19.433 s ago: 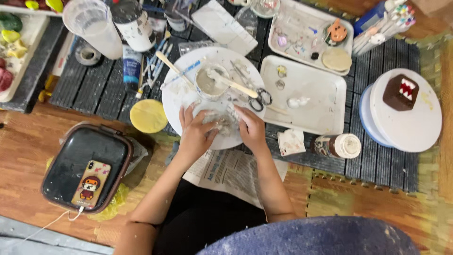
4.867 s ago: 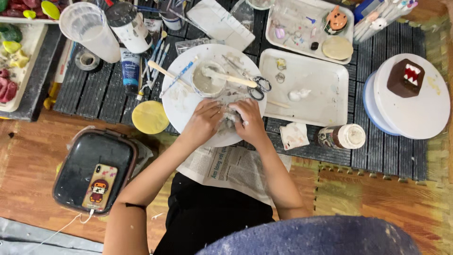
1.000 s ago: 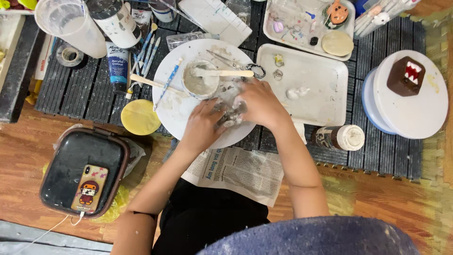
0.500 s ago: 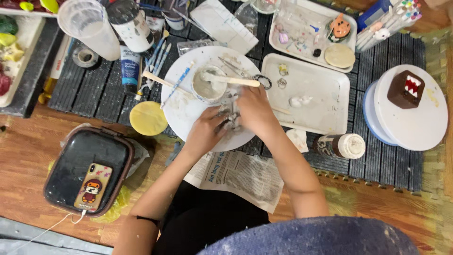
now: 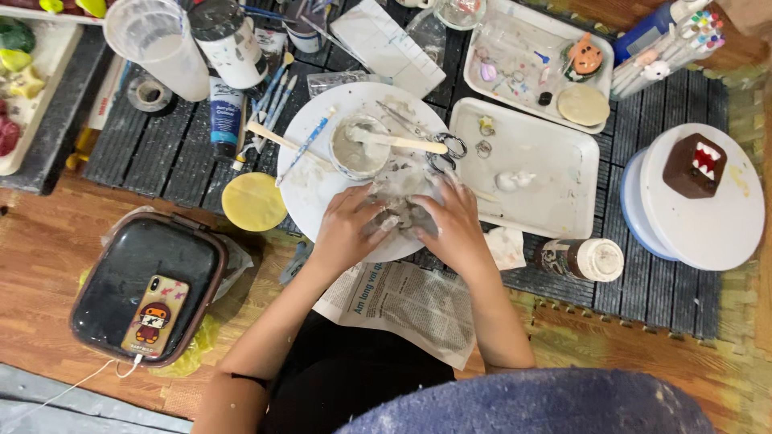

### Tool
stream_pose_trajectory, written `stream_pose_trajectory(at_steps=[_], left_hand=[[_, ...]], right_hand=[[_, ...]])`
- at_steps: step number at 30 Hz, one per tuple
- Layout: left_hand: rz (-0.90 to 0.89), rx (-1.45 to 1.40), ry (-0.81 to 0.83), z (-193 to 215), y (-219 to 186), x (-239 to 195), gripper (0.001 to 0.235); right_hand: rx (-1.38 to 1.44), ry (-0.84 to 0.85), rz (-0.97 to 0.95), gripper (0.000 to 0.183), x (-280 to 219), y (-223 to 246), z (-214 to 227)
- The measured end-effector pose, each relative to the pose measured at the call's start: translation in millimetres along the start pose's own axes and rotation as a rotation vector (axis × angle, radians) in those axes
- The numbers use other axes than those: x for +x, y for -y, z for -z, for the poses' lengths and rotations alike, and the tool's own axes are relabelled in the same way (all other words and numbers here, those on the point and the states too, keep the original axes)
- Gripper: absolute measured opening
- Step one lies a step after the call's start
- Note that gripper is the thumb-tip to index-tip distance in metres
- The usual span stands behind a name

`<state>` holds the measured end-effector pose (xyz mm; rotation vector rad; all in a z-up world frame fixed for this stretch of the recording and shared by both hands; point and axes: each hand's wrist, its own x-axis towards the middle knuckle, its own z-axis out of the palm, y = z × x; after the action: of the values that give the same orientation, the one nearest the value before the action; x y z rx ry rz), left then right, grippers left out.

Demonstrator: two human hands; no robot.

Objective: The person kneads and shapes a lump of white clay on a white plate using their hands. They repeatedly press, fold, and roll the material, occasionally using a wooden stick to assist in the manipulation. The person also handles a plastic bag containing more clay and places it on the plate.

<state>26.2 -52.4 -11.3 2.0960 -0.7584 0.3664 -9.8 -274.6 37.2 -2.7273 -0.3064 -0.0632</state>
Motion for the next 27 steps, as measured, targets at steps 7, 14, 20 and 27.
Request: stream_pose_trajectory(at_steps=[7, 14, 20, 27], left_hand=[[0.029, -0.049, 0.073, 3.6, 1.4, -0.8, 0.045], [0.052, 0.045, 0.043, 0.3, -2.7, -2.5, 0.043], [0.041, 0.055, 0.041, -1.5, -2.6, -4.6, 0.04], [0.046, -0.023, 0.04, 5.7, -3.5, 0.5, 0.044]], right_hand=[[0.016, -0.142, -0.026, 0.037, -17.1, -10.8, 3.3], [0.057, -0.146, 0.0, 0.034, -20.9, -7.3, 2.7], [-0.017, -0.186, 0.027, 0.035, -15.2, -6.1, -4.9], [-0.031, -0.2, 0.061, 0.031, -6.1, 3.9, -13.8]])
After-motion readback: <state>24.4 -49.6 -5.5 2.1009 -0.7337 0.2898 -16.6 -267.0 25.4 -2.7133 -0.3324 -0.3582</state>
